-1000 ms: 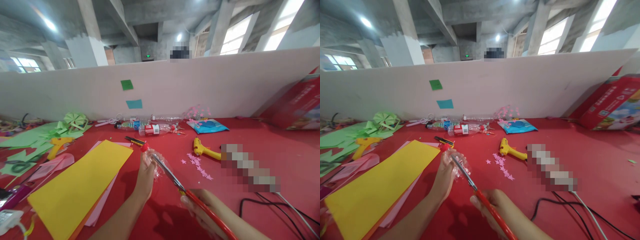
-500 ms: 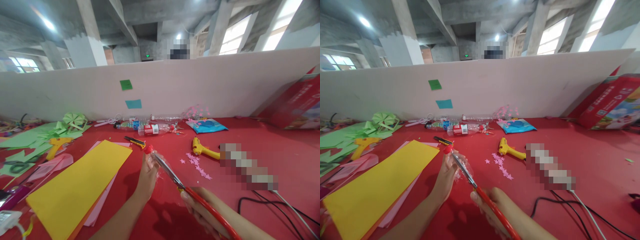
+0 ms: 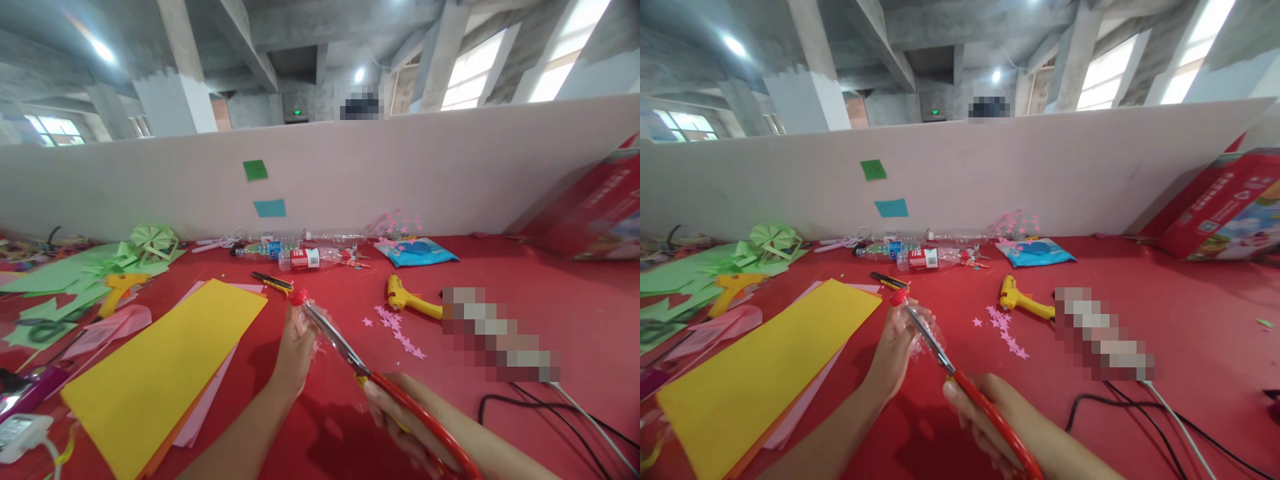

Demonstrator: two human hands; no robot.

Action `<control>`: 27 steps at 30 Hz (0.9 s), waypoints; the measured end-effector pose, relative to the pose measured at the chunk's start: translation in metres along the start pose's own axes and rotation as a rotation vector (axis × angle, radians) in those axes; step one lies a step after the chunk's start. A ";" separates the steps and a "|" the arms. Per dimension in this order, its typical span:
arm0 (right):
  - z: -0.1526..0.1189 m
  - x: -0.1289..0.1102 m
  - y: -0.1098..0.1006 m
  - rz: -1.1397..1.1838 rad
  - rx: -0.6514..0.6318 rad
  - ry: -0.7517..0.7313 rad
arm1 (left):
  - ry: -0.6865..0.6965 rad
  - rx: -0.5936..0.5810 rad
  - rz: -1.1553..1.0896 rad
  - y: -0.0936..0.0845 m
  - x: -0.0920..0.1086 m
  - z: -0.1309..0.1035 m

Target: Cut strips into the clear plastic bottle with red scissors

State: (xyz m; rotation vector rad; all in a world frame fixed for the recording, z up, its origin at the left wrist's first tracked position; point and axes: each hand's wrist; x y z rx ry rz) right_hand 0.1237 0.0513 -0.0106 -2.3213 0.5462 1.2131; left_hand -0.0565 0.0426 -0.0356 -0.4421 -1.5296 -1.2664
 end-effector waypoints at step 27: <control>0.003 -0.005 -0.022 -0.499 0.159 -0.198 | -0.194 0.227 -0.356 -0.016 0.022 0.014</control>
Point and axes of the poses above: each hand's wrist, its own z-axis towards the middle knuckle, its own y-axis out of the palm, x = y × z, and after that the axes turned 1 degree about -z, right-handed
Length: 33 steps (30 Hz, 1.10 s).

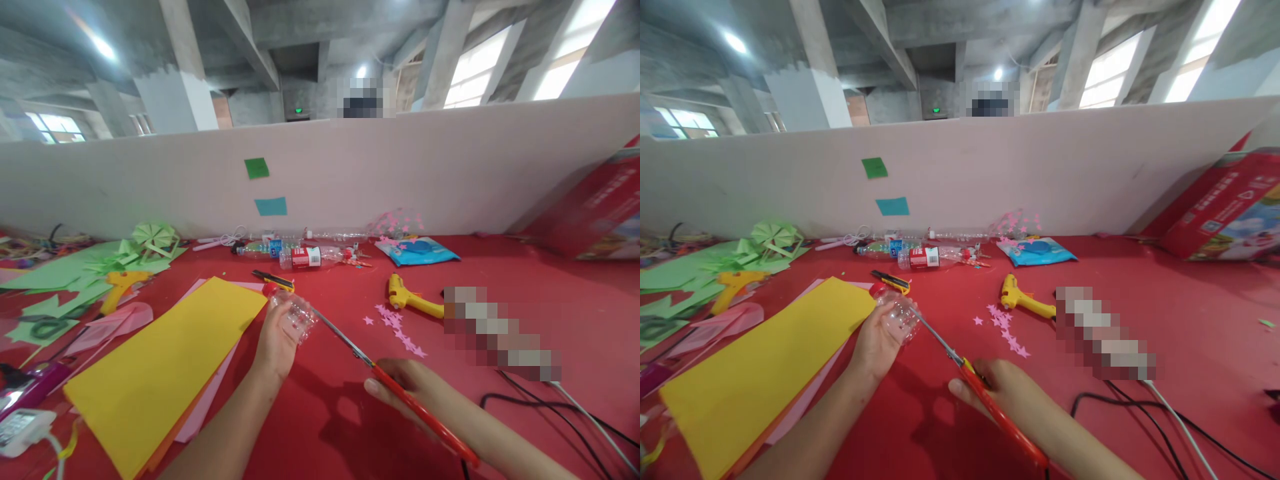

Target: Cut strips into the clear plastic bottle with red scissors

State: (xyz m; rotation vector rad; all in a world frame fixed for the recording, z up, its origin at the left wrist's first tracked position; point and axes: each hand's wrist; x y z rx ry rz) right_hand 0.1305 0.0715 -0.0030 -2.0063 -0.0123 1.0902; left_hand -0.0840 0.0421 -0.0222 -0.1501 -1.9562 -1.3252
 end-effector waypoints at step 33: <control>-0.011 -0.008 0.017 0.406 -0.185 0.131 | 0.078 -0.018 0.021 0.008 -0.008 -0.006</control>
Point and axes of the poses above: each hand's wrist, its own z-axis towards the middle knuckle, its own y-axis out of the palm, x = y × z, and after that the axes turned 1 degree about -z, right-handed
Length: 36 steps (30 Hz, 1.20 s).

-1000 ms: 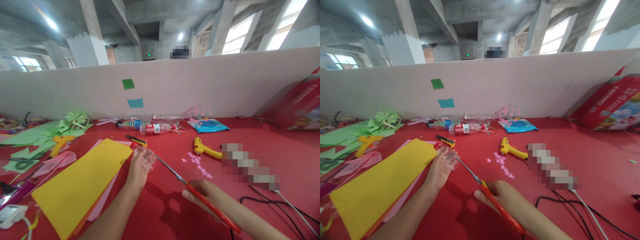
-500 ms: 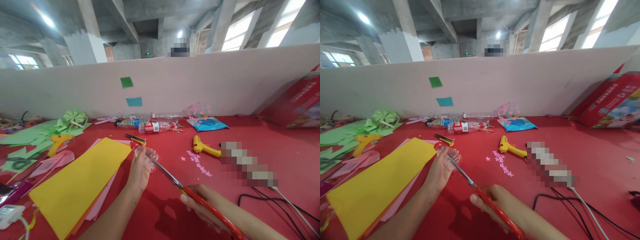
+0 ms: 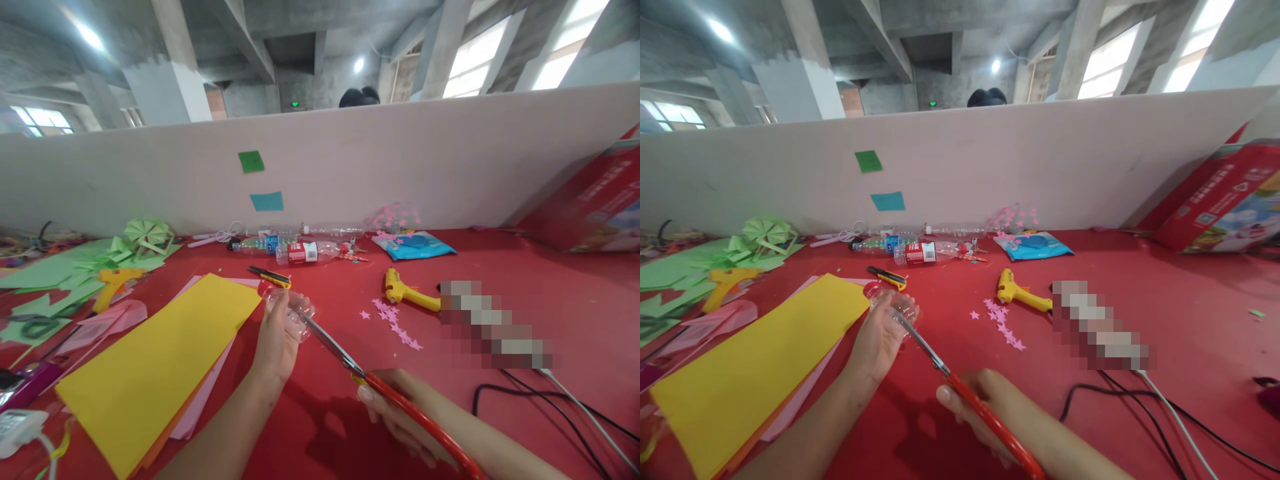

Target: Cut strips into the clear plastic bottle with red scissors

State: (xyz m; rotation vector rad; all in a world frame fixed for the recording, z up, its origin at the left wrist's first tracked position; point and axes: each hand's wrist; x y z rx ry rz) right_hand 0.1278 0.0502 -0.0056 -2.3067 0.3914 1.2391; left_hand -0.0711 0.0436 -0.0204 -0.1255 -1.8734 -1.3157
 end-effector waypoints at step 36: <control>0.004 0.002 0.008 0.030 0.038 -0.001 | 0.051 -0.107 0.176 -0.004 -0.007 -0.002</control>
Point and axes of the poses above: each hand's wrist, its own z-axis towards the middle knuckle, its own y-axis out of the palm, x = y × z, and after that the axes turned 1 degree about -z, right-handed
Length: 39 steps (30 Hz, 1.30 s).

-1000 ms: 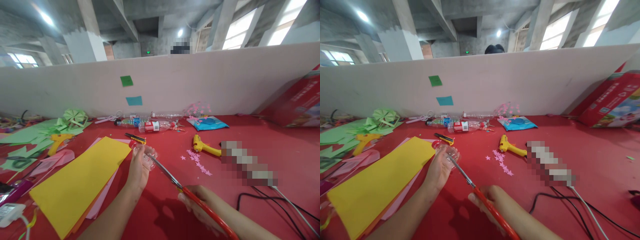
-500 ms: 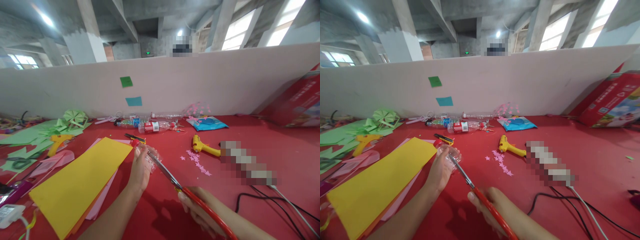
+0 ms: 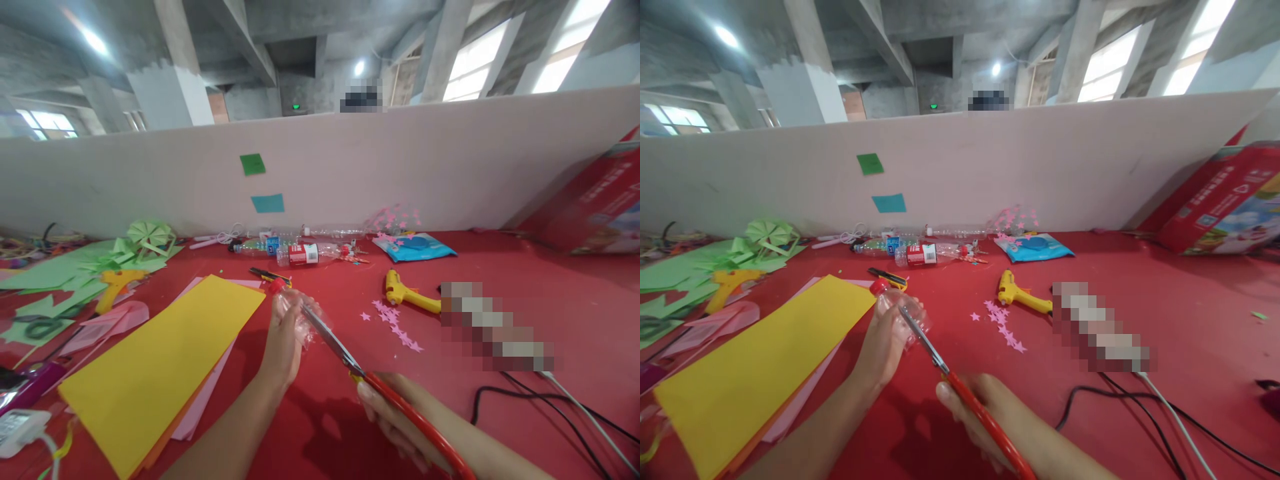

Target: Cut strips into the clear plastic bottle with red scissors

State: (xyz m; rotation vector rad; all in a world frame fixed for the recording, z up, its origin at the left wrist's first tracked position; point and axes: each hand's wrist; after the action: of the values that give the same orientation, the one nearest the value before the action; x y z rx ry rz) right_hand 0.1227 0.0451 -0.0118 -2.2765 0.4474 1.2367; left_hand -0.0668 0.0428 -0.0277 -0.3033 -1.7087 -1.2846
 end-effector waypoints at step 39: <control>0.006 0.002 -0.001 0.074 0.029 0.017 | 0.116 -0.093 0.172 -0.005 -0.008 -0.003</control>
State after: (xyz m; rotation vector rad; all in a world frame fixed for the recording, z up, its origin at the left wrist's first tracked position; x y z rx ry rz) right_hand 0.1206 0.0495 -0.0154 -2.2658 0.5561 1.2398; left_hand -0.0643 0.0412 -0.0371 -0.4133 -1.4947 -1.2329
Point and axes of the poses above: each hand's wrist, its own z-axis towards the middle knuckle, its own y-axis out of the palm, x = y × z, and after that the axes turned 1 degree about -z, right-handed
